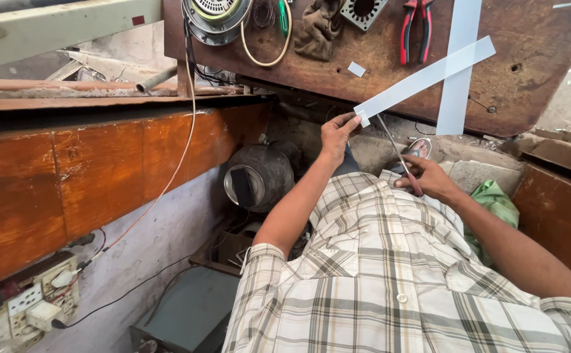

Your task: The person cuts a white strip of material into small rectangular pieces using scissors and places them into the slots of a square metal component. The person repeatedly cuts and inserts the pieces, working at a cluttered workbench.

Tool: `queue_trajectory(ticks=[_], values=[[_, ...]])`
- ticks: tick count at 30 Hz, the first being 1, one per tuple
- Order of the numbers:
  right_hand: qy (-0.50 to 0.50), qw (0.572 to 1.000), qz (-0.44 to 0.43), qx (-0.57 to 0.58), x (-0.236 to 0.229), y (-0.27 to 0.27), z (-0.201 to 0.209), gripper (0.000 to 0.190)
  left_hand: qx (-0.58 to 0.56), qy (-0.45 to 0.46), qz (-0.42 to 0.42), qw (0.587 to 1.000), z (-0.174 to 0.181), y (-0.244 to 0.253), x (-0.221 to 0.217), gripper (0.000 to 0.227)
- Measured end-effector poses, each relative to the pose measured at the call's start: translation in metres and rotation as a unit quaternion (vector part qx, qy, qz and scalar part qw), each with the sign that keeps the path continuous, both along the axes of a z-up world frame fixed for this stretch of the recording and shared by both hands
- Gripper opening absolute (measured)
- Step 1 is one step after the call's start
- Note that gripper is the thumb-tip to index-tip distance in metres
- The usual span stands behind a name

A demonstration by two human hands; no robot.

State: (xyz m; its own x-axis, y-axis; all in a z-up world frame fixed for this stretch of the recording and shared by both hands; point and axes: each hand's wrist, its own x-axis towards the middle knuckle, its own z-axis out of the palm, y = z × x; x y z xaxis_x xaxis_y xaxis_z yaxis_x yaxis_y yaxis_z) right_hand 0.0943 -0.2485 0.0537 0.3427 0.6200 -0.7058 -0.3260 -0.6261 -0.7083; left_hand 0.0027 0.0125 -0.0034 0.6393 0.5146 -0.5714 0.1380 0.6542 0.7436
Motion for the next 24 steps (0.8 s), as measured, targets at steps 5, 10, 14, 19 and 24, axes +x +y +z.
queue_trajectory(ticks=[5,10,14,19,24], values=[[0.071,0.997,-0.013,0.020,-0.002,0.012,-0.003,0.083,-0.008,-0.005,-0.011,1.000,0.006,-0.001,0.004,0.028],[0.123,0.991,-0.032,0.049,0.005,0.045,0.013,0.085,-0.020,-0.012,-0.003,1.000,0.004,0.003,0.003,0.026],[0.122,0.990,-0.036,0.055,0.002,0.052,0.013,0.082,-0.005,0.001,0.008,1.000,-0.008,-0.001,-0.001,0.026],[0.105,0.992,-0.042,0.054,-0.001,0.059,0.000,0.080,0.000,0.007,0.001,1.000,-0.008,0.004,-0.002,0.026],[0.122,0.990,-0.055,0.051,-0.002,0.052,-0.009,0.080,-0.017,0.013,0.008,1.000,-0.001,-0.003,0.001,0.026]])
